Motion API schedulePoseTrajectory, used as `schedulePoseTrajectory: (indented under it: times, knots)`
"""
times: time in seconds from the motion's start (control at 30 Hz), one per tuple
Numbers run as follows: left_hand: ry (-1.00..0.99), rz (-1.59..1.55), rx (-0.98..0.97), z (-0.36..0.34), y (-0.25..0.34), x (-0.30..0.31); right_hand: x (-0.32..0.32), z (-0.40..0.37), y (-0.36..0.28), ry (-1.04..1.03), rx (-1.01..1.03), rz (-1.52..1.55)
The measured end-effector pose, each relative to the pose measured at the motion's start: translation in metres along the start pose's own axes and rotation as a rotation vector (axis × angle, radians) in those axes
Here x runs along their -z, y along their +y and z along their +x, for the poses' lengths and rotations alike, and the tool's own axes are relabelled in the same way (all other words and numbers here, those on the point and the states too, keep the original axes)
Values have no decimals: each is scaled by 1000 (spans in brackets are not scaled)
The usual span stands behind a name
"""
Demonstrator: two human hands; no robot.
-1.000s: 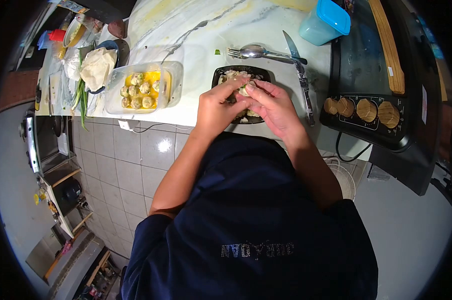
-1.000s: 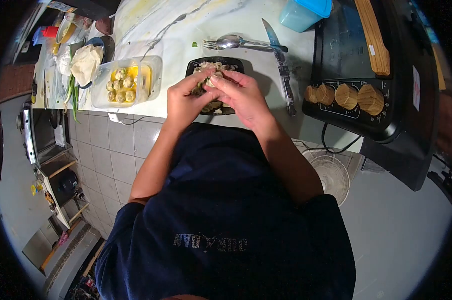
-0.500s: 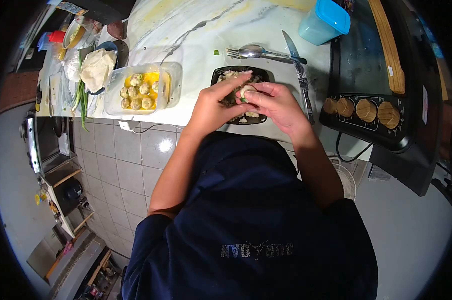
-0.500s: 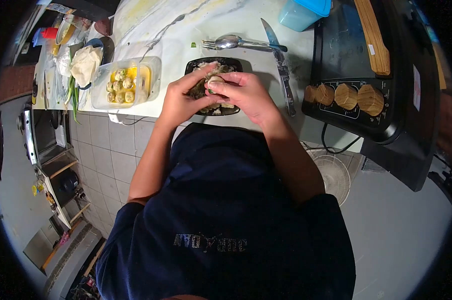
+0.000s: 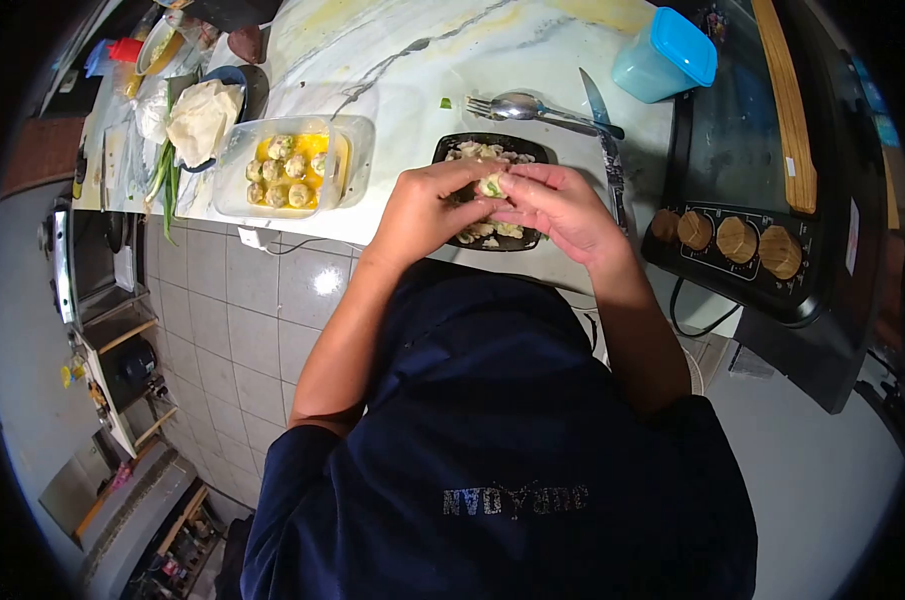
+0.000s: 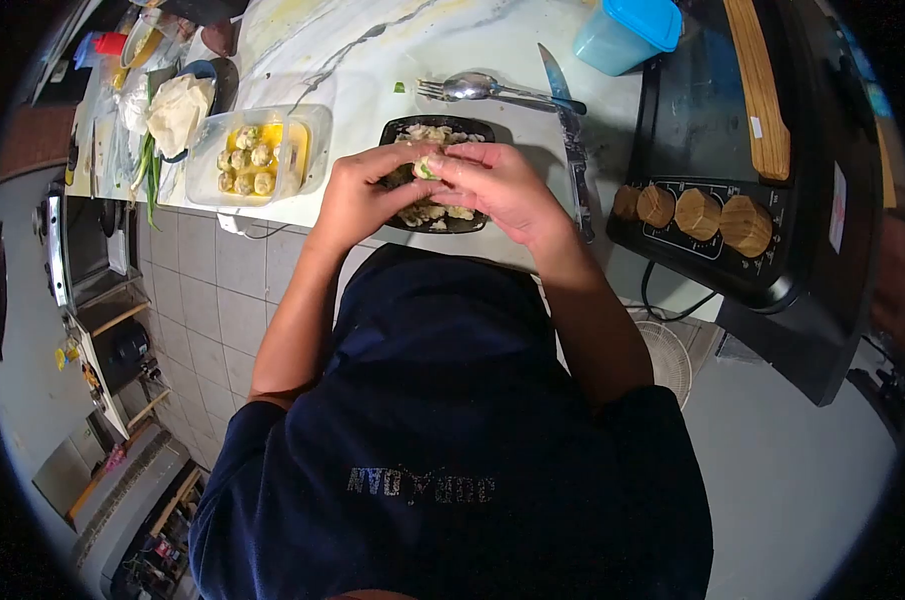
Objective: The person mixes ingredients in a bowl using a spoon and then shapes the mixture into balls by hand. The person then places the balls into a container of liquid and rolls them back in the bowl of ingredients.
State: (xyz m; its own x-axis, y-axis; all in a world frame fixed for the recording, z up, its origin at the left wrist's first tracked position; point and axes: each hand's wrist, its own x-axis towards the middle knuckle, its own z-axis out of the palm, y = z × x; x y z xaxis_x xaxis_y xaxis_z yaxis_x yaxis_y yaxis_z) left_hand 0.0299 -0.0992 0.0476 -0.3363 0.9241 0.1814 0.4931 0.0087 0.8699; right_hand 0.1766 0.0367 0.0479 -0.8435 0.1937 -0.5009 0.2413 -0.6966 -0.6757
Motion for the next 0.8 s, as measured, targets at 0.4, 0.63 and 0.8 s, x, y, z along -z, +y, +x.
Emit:
schedulePoseTrajectory:
  times: [0.4,0.63,0.8]
  knots:
    - [184,62,10,-12,0,9,-29,16,-2,26,7,-96]
    - [301,68,118,-24,-2,27,-48,30,3,-21,-26,-19]
    - [595,120,273,-38,-27,78,-60,39,-3,34,-45,-102]
